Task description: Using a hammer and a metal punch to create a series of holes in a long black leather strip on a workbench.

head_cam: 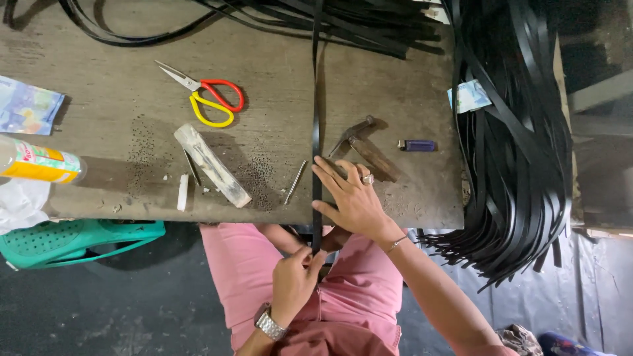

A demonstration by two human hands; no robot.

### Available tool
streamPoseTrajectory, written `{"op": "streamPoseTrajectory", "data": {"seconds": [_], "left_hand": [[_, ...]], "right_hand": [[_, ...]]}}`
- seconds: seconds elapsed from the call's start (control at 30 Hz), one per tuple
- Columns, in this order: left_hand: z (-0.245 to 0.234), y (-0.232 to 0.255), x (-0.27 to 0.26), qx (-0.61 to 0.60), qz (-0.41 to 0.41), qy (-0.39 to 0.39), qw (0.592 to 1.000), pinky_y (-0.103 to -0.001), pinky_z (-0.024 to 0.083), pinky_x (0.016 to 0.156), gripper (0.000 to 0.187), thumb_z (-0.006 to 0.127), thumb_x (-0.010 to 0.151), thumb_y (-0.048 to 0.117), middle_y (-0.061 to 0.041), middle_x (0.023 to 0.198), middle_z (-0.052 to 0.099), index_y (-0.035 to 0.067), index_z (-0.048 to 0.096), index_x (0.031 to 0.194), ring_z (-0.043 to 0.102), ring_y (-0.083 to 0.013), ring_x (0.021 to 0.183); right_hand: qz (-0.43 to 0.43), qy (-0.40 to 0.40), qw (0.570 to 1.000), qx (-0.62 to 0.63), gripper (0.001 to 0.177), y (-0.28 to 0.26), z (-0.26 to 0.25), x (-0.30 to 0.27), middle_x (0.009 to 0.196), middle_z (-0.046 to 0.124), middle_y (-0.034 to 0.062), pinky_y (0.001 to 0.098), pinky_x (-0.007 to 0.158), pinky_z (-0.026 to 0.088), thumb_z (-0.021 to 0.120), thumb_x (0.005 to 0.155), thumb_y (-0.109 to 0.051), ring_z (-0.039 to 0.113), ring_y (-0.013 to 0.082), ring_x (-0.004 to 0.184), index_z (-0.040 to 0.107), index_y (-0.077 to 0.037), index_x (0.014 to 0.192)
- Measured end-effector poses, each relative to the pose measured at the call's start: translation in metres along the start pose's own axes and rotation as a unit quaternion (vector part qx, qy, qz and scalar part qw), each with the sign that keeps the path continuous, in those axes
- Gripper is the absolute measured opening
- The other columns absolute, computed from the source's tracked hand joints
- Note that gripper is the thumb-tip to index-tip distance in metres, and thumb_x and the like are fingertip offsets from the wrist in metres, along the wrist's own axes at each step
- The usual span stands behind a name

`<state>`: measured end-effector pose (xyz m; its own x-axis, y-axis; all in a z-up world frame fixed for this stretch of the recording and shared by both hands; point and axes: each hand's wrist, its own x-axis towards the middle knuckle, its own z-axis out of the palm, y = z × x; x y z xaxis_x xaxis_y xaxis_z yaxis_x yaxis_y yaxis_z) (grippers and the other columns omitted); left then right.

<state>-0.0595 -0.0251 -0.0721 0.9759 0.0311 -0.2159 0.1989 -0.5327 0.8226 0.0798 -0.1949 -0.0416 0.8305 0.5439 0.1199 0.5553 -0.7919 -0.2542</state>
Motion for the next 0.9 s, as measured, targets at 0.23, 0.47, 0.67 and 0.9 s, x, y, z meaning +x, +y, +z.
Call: {"op": "streamPoseTrajectory", "data": {"seconds": [0.23, 0.47, 0.67, 0.9], "left_hand": [[-0.036, 0.012, 0.027, 0.161, 0.215, 0.198, 0.942, -0.024, 0.052, 0.055, 0.017, 0.064, 0.100, 0.023, -0.003, 0.078, 0.067, 0.008, 0.069, 0.107, 0.063, -0.0135, 0.067], [-0.036, 0.014, 0.098, 0.230, 0.190, 0.216, 0.930, -0.035, 0.061, 0.070, 0.025, 0.070, 0.096, 0.021, -0.011, 0.093, 0.064, 0.008, 0.066, 0.117, 0.071, -0.0273, 0.087], [-0.026, 0.012, 0.123, 0.349, 0.107, 0.117, 0.924, -0.030, 0.060, 0.071, 0.014, 0.065, 0.099, 0.026, -0.004, 0.091, 0.065, 0.013, 0.061, 0.103, 0.073, -0.0222, 0.086], [-0.027, 0.018, 0.134, 0.414, 0.113, 0.042, 0.902, -0.032, 0.061, 0.065, 0.014, 0.060, 0.099, 0.023, -0.008, 0.088, 0.067, 0.010, 0.059, 0.096, 0.076, -0.0263, 0.078]], "right_hand": [[-0.005, 0.066, 0.998, -0.009, 0.057, 0.009, 0.013, 0.006, 0.160, 0.046, -0.0008, 0.0498, 0.099, 0.042, 0.057, 0.101, -0.051, 0.048, 0.0292, 0.125, 0.057, -0.015, 0.145], [-0.016, 0.124, 0.991, 0.047, 0.065, 0.008, 0.009, -0.001, 0.142, 0.065, -0.0018, 0.0416, 0.092, 0.036, 0.060, 0.092, -0.069, 0.053, 0.0259, 0.126, 0.067, -0.020, 0.134], [-0.017, 0.131, 0.991, 0.030, 0.066, 0.011, 0.015, -0.004, 0.147, 0.061, -0.0036, 0.0420, 0.097, 0.036, 0.072, 0.083, -0.063, 0.055, 0.0259, 0.126, 0.064, -0.023, 0.135], [-0.036, 0.142, 0.989, 0.027, 0.075, 0.014, 0.017, -0.006, 0.151, 0.057, 0.0017, 0.0440, 0.101, 0.036, 0.067, 0.081, -0.072, 0.053, 0.0281, 0.129, 0.064, -0.022, 0.137]]}}
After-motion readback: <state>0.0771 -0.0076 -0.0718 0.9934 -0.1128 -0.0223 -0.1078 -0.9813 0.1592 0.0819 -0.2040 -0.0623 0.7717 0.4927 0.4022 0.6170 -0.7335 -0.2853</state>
